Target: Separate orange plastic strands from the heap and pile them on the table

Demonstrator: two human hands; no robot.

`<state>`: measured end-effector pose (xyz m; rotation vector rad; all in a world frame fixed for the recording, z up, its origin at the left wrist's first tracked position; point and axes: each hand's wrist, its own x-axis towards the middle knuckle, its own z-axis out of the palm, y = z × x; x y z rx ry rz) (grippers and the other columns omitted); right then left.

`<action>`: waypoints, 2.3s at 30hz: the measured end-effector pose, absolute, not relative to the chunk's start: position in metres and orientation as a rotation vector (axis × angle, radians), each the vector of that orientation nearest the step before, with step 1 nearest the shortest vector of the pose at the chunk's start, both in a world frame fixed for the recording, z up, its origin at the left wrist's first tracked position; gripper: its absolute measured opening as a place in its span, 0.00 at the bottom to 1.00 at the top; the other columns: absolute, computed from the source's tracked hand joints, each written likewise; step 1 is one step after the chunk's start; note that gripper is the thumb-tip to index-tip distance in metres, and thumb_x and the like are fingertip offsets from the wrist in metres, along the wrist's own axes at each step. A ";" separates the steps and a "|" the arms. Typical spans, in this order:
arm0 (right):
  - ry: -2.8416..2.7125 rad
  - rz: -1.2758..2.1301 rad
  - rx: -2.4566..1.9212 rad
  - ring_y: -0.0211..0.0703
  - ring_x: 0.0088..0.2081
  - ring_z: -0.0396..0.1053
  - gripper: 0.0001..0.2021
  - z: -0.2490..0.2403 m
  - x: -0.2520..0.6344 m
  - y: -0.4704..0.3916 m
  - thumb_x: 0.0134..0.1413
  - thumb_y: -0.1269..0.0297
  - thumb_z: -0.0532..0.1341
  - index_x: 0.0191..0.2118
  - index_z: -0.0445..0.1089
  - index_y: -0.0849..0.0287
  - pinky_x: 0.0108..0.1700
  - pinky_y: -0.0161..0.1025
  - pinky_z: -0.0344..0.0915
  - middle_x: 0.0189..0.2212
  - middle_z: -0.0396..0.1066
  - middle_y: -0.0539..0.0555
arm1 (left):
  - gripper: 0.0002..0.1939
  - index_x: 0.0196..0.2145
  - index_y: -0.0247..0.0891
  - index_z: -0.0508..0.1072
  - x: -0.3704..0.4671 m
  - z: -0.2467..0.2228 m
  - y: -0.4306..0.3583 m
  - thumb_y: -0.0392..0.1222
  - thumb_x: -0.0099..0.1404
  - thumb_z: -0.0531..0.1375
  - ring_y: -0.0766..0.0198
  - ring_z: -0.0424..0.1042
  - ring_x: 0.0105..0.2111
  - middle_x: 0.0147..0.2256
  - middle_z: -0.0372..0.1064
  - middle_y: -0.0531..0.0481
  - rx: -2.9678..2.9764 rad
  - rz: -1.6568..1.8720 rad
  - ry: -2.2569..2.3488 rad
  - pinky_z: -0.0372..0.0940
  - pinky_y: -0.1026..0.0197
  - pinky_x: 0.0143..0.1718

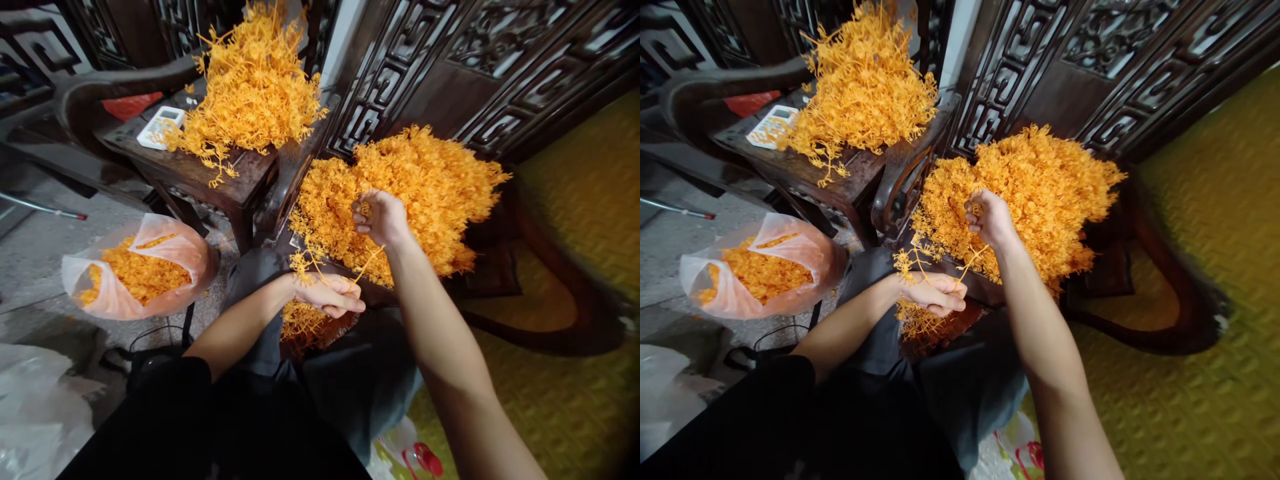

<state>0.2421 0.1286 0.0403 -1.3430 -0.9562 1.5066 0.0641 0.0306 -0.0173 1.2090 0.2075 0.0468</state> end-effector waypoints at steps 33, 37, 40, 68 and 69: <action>-0.949 1.274 -1.346 0.35 0.27 0.74 0.18 0.010 0.214 0.110 0.56 0.50 0.70 0.36 0.66 0.59 0.28 0.35 0.76 0.35 0.76 0.53 | 0.28 0.29 0.41 0.60 0.049 -0.009 0.034 0.67 0.61 0.65 0.71 0.50 0.15 0.16 0.57 0.59 1.134 0.067 0.086 0.42 0.66 0.17; -1.126 1.431 -1.244 0.30 0.20 0.56 0.23 0.017 0.205 0.089 0.49 0.48 0.74 0.42 0.73 0.60 0.18 0.29 0.59 0.23 0.61 0.44 | 0.30 0.28 0.41 0.59 0.048 -0.010 0.035 0.69 0.61 0.65 0.72 0.48 0.15 0.15 0.55 0.60 1.064 0.106 0.070 0.42 0.66 0.18; -1.094 1.651 -1.294 0.29 0.20 0.47 0.30 0.025 0.194 0.075 0.47 0.35 0.70 0.39 0.74 0.60 0.15 0.28 0.42 0.21 0.52 0.44 | 0.29 0.29 0.41 0.59 0.049 -0.011 0.036 0.68 0.62 0.65 0.73 0.48 0.15 0.16 0.56 0.60 1.047 0.097 0.025 0.41 0.66 0.18; -2.021 0.765 -1.139 0.39 0.30 0.67 0.22 0.122 0.208 0.049 0.58 0.47 0.68 0.53 0.79 0.54 0.32 0.39 0.64 0.29 0.71 0.52 | 0.31 0.24 0.40 0.61 0.060 -0.014 0.034 0.70 0.59 0.65 0.74 0.47 0.13 0.15 0.53 0.59 1.085 0.073 0.128 0.40 0.66 0.14; -2.230 0.639 -1.154 0.43 0.33 0.69 0.25 0.126 0.198 0.047 0.57 0.45 0.69 0.54 0.79 0.56 0.37 0.41 0.66 0.33 0.72 0.54 | 0.32 0.22 0.40 0.61 0.062 -0.013 0.035 0.72 0.58 0.64 0.73 0.47 0.12 0.15 0.53 0.58 1.117 0.050 0.146 0.40 0.66 0.13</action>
